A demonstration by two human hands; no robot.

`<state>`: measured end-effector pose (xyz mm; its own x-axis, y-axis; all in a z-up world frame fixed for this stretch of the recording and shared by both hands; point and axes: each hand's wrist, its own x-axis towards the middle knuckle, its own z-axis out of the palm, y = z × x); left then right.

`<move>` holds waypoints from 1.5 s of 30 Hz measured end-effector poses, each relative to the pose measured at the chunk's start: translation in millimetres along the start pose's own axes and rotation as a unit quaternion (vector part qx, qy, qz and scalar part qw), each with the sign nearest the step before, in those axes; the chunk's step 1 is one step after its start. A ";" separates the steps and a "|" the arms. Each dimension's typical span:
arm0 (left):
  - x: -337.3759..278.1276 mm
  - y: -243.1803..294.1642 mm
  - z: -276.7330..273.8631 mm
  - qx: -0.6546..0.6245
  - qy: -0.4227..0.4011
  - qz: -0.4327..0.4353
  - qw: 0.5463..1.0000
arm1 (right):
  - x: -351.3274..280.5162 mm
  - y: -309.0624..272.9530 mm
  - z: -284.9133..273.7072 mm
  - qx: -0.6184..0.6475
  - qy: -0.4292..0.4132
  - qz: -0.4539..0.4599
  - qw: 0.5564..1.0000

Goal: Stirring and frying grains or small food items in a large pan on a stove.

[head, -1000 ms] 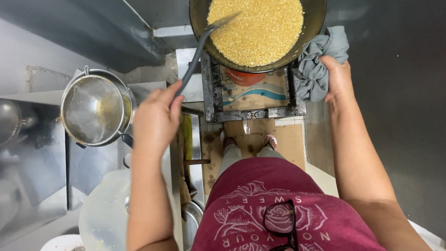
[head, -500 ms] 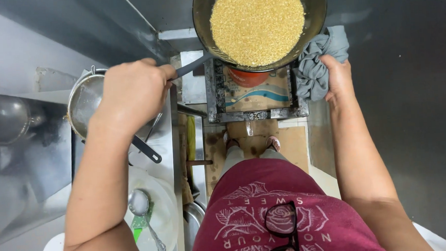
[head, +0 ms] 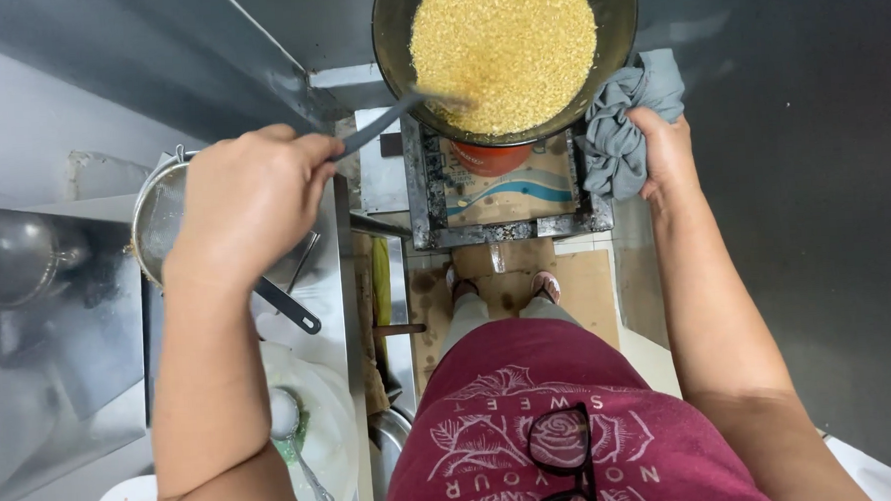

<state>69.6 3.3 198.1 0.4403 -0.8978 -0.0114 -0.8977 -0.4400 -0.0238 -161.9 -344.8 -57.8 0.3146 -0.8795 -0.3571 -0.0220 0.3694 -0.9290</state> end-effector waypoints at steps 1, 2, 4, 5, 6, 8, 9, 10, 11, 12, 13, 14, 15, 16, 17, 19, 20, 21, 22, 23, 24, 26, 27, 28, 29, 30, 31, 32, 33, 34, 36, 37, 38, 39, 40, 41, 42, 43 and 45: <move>-1.4 3.8 -6.3 0.000 0.000 0.000 1.000 | -0.5 -0.4 0.5 0.000 0.000 0.000 1.000; -2.9 7.6 -12.7 -0.003 -0.019 0.001 1.000 | -1.1 -0.8 0.9 -0.001 0.000 0.002 1.000; -3.7 12.5 -7.2 -0.007 -0.037 0.002 0.999 | 0.4 0.9 -0.9 -0.002 -0.002 0.003 1.000; -2.2 13.5 4.7 -0.018 -0.038 0.008 0.999 | 2.7 3.1 -3.5 -0.004 0.000 0.000 1.000; -0.8 14.5 16.6 -0.029 -0.040 0.015 0.999 | 4.9 5.3 -6.2 -0.005 0.001 -0.003 1.000; 6.0 18.4 46.5 -0.033 -0.022 0.019 0.999 | 2.1 2.8 -4.4 -0.003 0.000 -0.003 1.000; 9.7 19.5 60.8 -0.037 -0.004 0.021 0.999 | 1.3 0.7 -2.1 -0.001 -0.003 -0.002 1.000; 12.7 20.5 67.7 -0.036 -0.002 0.021 0.999 | -3.4 -2.7 -1.8 -0.001 -0.003 -0.004 1.000; 15.6 22.2 74.9 -0.059 0.019 0.017 0.998 | -8.7 -5.4 -2.7 -0.006 0.000 0.000 1.000; 18.7 24.0 82.5 -0.082 0.039 0.012 0.996 | -13.8 -7.9 -3.8 -0.011 0.004 0.005 1.000; 16.8 24.3 71.9 -0.082 0.038 0.013 0.996 | -15.4 -7.7 -3.9 -0.012 0.005 0.005 1.000; 15.0 24.6 61.3 -0.083 0.041 0.008 0.996 | -16.8 -7.5 -3.9 -0.015 0.003 0.005 1.000; 14.4 24.6 50.5 -0.084 0.044 0.003 0.995 | -17.2 -8.1 -3.6 -0.018 0.001 0.005 1.000; 12.0 26.0 38.2 -0.085 0.044 0.004 0.995 | -13.7 -6.7 -2.2 -0.018 0.003 0.004 1.000; 8.6 27.5 26.2 -0.080 0.016 0.014 0.997 | -10.9 -4.5 -1.1 -0.012 0.006 0.000 1.000; 4.2 33.2 11.8 -0.074 -0.013 0.025 0.997 | -7.2 -2.0 1.7 -0.005 0.009 -0.004 1.000; 3.3 37.5 9.5 -0.085 -0.036 0.022 0.995 | -6.0 -1.7 3.4 -0.005 0.006 -0.007 1.000; 3.1 42.8 7.9 -0.097 -0.059 0.021 0.993 | -4.9 -1.5 2.9 -0.004 0.005 -0.010 1.000; 6.4 47.6 19.8 -0.097 -0.059 0.024 0.993 | -6.1 -0.9 2.8 -0.003 0.007 -0.010 1.000; 9.8 52.1 31.4 -0.110 -0.053 0.024 0.992 | -6.4 -1.4 3.9 -0.007 0.007 -0.009 1.000; 12.9 56.2 42.8 -0.122 -0.046 0.025 0.991 | -7.0 -1.9 5.3 -0.011 0.007 -0.008 1.000; 22.9 60.0 69.3 -0.131 -0.023 0.018 0.991 | -12.9 -6.0 7.1 -0.010 0.009 -0.012 1.000; 27.8 62.3 82.8 -0.141 0.000 0.010 0.990 | -15.8 -8.0 7.7 -0.010 0.012 -0.014 1.000; 32.2 60.0 91.7 -0.141 0.001 0.010 0.990 | -12.9 -4.5 7.4 -0.010 0.012 -0.015 1.000; 37.5 58.2 100.8 -0.168 0.014 -0.014 0.986 | -10.0 -1.2 6.0 -0.003 0.015 -0.012 1.000; 42.9 56.4 110.2 -0.194 0.027 -0.039 0.980 | -6.9 2.2 4.7 0.005 0.018 -0.008 1.000; 47.8 54.2 109.4 -0.195 0.026 -0.039 0.980 | -4.3 3.8 2.9 0.004 0.018 -0.008 1.000; 52.8 51.9 108.8 -0.204 0.037 -0.057 0.977 | -1.6 5.4 1.1 0.005 0.017 -0.011 1.000; 58.3 49.0 107.9 -0.212 0.048 -0.076 0.973 | 1.5 6.9 0.3 0.007 0.015 -0.015 1.000; 60.1 43.0 107.3 -0.212 0.048 -0.076 0.973 | -1.1 5.8 2.0 0.007 0.015 -0.014 1.000; 67.8 33.5 106.4 -0.220 0.098 -0.115 0.964 | -5.4 1.6 1.2 0.001 0.022 -0.008 1.000; 67.5 32.3 101.6 -0.220 0.098 -0.113 0.964 | -4.8 2.2 0.6 0.002 0.024 -0.007 1.000; 67.2 30.8 96.8 -0.225 0.108 -0.130 0.960 | -4.2 2.8 0.2 -0.002 0.026 -0.005 1.000; 66.7 28.7 92.0 -0.230 0.118 -0.147 0.955 | -3.3 3.3 0.8 -0.007 0.027 -0.003 1.000; 70.0 22.9 93.7 -0.230 0.118 -0.146 0.955 | -6.7 -0.4 2.3 -0.006 0.027 -0.003 1.000; 72.3 17.4 95.7 -0.218 0.122 -0.156 0.956 | -10.6 -3.7 3.8 -0.003 0.026 0.001 1.000; 74.6 11.8 97.8 -0.206 0.126 -0.166 0.956 | -14.4 -7.0 5.2 -0.001 0.024 0.004 1.000; 81.3 7.3 104.0 -0.207 0.126 -0.166 0.956 | -9.4 -2.8 2.4 -0.001 0.024 0.004 1.000; 94.8 -1.5 116.9 -0.211 0.128 -0.178 0.953 | -0.1 5.7 -3.8 -0.010 0.021 0.005 1.000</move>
<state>114.6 -78.7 80.2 0.7481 -0.6422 0.1675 -0.6426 -0.6379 0.4245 -165.6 -343.7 -63.4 0.2733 -0.8877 -0.3706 -0.0440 0.3733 -0.9267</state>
